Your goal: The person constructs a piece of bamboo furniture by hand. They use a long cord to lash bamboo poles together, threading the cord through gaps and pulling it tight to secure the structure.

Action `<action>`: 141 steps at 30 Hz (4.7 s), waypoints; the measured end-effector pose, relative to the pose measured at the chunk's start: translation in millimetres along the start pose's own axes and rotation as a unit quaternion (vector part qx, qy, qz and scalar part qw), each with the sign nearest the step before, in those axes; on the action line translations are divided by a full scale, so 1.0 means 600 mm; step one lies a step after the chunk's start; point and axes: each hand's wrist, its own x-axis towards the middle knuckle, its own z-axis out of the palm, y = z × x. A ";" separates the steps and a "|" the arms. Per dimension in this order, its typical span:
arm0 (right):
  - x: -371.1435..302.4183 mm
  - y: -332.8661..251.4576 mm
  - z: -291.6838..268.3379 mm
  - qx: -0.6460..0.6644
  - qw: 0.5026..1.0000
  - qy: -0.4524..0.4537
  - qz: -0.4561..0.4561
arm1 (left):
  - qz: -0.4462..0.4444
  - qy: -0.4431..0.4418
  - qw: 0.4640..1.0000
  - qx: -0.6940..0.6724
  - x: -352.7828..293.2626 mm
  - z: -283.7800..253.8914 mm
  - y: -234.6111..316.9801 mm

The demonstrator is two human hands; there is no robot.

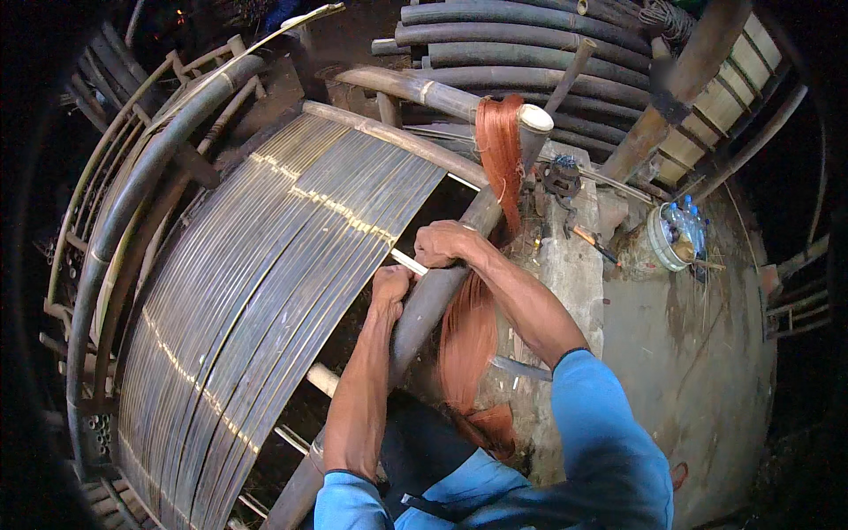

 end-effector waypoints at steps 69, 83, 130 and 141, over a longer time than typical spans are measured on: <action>-0.163 -0.118 0.057 0.526 0.796 0.278 -0.111 | 0.392 0.077 0.893 0.207 -0.239 -0.021 0.106; -0.156 -0.098 0.063 0.620 0.768 0.124 -0.101 | 0.607 0.129 0.690 0.373 -0.234 -0.053 0.076; -0.157 -0.094 0.086 0.604 0.765 0.184 -0.127 | 0.518 0.114 0.811 0.246 -0.241 -0.027 0.069; -0.163 -0.111 0.070 0.511 0.828 0.212 -0.088 | 0.516 0.130 0.795 0.292 -0.248 -0.031 0.074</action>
